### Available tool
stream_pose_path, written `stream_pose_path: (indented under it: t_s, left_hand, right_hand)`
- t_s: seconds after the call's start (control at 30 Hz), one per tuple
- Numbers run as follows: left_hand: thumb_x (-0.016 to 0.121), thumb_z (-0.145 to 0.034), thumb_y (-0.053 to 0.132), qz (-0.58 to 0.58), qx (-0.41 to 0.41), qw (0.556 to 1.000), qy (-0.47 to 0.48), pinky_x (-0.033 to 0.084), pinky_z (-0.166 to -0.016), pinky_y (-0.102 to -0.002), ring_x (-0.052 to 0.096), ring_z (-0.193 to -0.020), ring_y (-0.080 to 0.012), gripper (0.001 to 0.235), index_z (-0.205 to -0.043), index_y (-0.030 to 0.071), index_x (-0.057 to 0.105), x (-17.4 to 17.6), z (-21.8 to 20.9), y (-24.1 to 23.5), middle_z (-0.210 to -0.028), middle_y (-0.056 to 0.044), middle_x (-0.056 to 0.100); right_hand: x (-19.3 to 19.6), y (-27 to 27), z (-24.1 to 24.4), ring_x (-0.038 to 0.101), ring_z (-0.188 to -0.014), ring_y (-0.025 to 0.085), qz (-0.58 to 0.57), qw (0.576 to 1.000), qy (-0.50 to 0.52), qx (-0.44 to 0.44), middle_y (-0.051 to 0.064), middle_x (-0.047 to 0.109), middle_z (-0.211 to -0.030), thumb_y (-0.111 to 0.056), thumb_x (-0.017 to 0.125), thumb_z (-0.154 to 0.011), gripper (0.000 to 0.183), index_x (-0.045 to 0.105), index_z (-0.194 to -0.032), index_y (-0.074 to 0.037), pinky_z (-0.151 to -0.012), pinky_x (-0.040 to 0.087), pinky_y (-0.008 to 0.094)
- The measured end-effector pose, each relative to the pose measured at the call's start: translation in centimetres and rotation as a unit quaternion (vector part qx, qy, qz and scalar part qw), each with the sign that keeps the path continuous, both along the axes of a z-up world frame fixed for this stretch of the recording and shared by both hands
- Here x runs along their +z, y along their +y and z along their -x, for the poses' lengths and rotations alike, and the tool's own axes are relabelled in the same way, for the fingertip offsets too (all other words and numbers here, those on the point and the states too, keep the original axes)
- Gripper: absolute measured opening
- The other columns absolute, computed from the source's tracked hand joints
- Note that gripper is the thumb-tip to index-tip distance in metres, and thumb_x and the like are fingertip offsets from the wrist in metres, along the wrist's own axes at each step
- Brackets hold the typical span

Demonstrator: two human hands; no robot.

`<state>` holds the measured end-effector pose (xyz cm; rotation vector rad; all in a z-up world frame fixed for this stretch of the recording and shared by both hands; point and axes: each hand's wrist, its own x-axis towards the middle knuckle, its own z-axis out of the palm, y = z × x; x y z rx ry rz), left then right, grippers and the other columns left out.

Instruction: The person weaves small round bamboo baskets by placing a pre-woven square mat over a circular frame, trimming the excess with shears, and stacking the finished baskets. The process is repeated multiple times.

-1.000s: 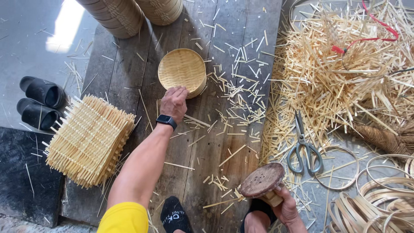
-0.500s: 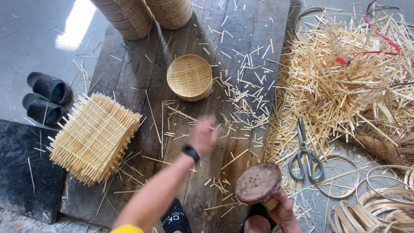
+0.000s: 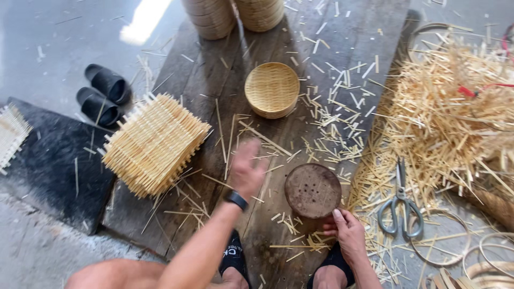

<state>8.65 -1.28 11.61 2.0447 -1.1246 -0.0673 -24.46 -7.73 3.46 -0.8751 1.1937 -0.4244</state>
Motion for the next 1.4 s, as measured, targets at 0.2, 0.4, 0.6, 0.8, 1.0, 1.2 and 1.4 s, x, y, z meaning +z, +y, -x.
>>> stream_pose_path:
  t_s: [0.2,0.4,0.6,0.8,1.0,1.2,1.4]
  left_hand:
    - [0.095,-0.066,0.034,-0.462,0.293,0.837,-0.017,0.021,-0.121,-0.053,0.022,-0.151,-0.0384,0.104,-0.151,0.010,0.041,7.0,-18.0,6.7,-0.162,-0.022,0.027]
    - [0.094,-0.058,0.045,-0.402,0.189,0.895,0.049,0.035,-0.118,-0.041,0.043,-0.143,-0.0368,0.097,-0.143,0.014,0.059,8.6,-20.4,11.3,-0.162,-0.017,0.038]
    - [0.095,-0.060,0.042,-0.383,0.148,0.911,-0.029,0.038,-0.116,-0.041,0.048,-0.140,-0.0352,0.091,-0.141,0.017,0.061,8.3,-21.7,12.9,-0.154,-0.019,0.046]
    - [0.070,-0.094,0.023,-0.374,0.112,0.921,-0.002,0.058,-0.099,-0.041,0.075,-0.103,-0.0309,0.047,-0.140,0.015,0.063,8.7,-21.0,14.3,-0.115,-0.020,0.076]
    - [0.060,-0.096,-0.004,-0.031,0.224,0.892,-0.391,0.059,-0.105,-0.044,0.075,-0.113,-0.0307,0.042,-0.137,0.006,0.066,11.9,-18.9,12.3,-0.125,-0.018,0.073]
    - [0.057,-0.100,-0.002,0.061,-0.005,0.944,-0.325,0.058,-0.104,-0.047,0.070,-0.118,-0.0362,0.028,-0.126,-0.003,0.066,10.7,-3.9,6.3,-0.124,-0.023,0.071]
    - [0.055,-0.083,-0.005,0.013,-0.377,0.915,-0.142,0.061,-0.099,-0.046,0.071,-0.118,-0.0325,0.048,-0.130,0.001,0.064,7.4,11.8,5.6,-0.126,-0.022,0.071]
  right_hand:
    - [-3.0,1.6,2.2,0.069,-0.074,0.022,-0.021,0.999,0.031,-0.018,0.017,0.072,-0.092,-0.030,0.056,-0.103,0.041,0.067,-0.118,0.007,-0.064,0.058,0.034]
    - [-4.3,2.0,3.0,0.068,-0.075,0.021,-0.008,1.000,0.008,-0.013,0.016,0.071,-0.091,-0.028,0.055,-0.104,0.039,0.067,-0.118,0.007,-0.066,0.058,0.034]
    - [-5.1,2.2,3.6,0.067,-0.075,0.020,0.011,1.000,-0.001,-0.016,0.015,0.071,-0.090,-0.025,0.054,-0.106,0.037,0.066,-0.118,0.008,-0.068,0.058,0.033]
    - [-5.3,2.2,3.4,0.067,-0.075,0.020,0.017,1.000,-0.004,-0.017,0.015,0.070,-0.091,-0.022,0.056,-0.105,0.034,0.066,-0.118,0.008,-0.069,0.058,0.032]
    - [-4.3,2.0,3.7,0.068,-0.076,0.020,-0.004,0.997,-0.038,-0.073,0.014,0.069,-0.092,-0.023,0.055,-0.106,0.033,0.065,-0.120,0.005,-0.068,0.059,0.033]
    - [-1.6,0.2,3.2,0.067,-0.081,0.025,0.034,0.991,-0.094,-0.092,0.016,0.069,-0.096,-0.029,0.053,-0.109,0.039,0.061,-0.126,0.006,-0.071,0.056,0.037]
    - [4.0,-1.7,2.4,0.072,-0.096,0.023,-0.154,0.947,-0.260,-0.113,0.015,0.074,-0.108,-0.058,0.032,-0.095,0.071,0.061,-0.122,0.001,-0.087,0.057,0.035]
